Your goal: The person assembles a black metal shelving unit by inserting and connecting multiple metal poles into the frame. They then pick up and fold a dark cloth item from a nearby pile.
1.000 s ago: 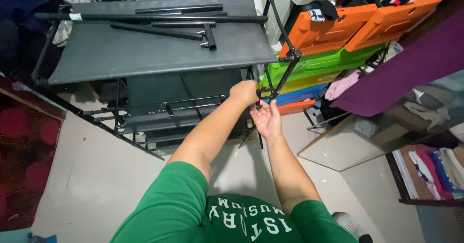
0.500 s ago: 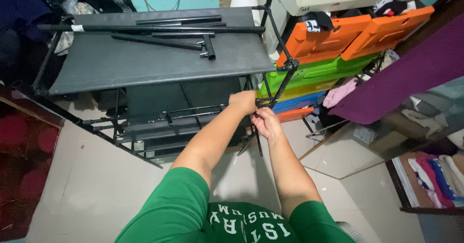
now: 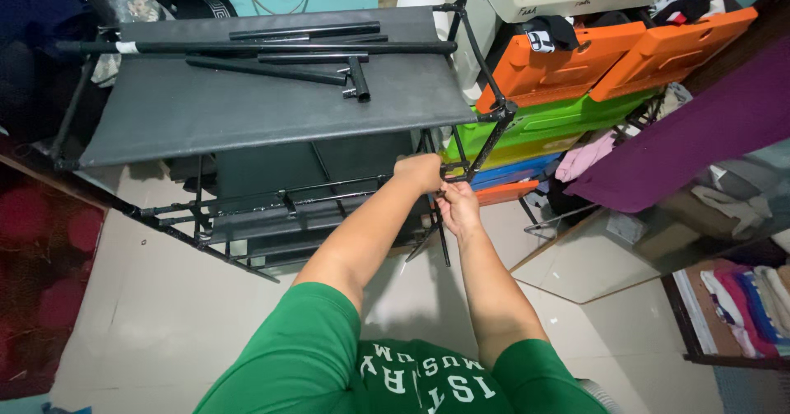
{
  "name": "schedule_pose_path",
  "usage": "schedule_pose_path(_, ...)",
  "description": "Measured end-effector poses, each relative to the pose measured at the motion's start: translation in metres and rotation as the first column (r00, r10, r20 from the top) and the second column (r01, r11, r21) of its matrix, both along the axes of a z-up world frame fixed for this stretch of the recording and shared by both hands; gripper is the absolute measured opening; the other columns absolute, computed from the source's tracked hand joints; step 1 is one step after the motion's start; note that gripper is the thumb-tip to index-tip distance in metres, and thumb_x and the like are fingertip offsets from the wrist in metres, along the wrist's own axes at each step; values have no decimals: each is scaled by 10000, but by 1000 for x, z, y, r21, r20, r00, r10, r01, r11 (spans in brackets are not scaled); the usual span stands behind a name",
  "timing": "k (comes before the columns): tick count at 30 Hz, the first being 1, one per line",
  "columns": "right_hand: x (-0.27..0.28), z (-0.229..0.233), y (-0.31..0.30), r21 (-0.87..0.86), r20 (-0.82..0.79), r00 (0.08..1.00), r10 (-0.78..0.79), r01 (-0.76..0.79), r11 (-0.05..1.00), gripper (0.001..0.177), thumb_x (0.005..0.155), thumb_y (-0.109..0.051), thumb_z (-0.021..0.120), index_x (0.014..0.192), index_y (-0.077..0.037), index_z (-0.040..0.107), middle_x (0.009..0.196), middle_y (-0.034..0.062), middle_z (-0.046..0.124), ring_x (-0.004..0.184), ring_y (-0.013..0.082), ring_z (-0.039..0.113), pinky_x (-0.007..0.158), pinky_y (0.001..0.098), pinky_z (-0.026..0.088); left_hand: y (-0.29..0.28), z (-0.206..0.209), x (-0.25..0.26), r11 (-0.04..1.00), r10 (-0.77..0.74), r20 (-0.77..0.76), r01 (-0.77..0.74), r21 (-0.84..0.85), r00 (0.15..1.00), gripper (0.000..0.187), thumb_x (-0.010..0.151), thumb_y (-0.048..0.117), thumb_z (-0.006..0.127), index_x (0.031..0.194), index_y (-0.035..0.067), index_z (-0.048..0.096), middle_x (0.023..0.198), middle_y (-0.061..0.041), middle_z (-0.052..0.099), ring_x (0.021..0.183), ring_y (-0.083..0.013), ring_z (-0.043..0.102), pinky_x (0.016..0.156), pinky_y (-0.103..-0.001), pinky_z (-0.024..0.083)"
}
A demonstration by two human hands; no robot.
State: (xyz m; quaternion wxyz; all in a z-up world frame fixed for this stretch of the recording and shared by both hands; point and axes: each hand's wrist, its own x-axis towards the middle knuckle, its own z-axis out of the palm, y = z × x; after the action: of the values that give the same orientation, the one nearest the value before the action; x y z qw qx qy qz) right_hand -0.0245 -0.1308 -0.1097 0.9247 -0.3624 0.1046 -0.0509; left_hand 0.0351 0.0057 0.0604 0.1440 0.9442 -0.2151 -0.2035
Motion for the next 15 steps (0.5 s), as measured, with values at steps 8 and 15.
schedule_pose_path(8, -9, -2, -14, 138, 53, 993, 110, -116, 984, 114, 1025, -54, 634, 1117, -18, 576, 1086, 135, 718, 950, 235, 694, 853, 370, 562, 10, 1, -22, 975, -74, 327, 136, -173, 942, 466, 758, 276, 811, 1161, 111, 643, 1132, -134, 723, 1099, -332, 685, 907, -505, 521)
schedule_pose_path(15, -56, 31, 6, 47, -119, 945, 306, -303, 952, 257, 1083, -115, 538, 1252, 60, 621, 1096, 164, 685, 951, 266, 680, 875, 419, 574, 59, 11, -74, 796, 22, 647, 378, -473, 763, 525, 721, 135, 757, 1225, 50, 641, 1143, -166, 695, 1171, -360, 626, 923, -494, 514)
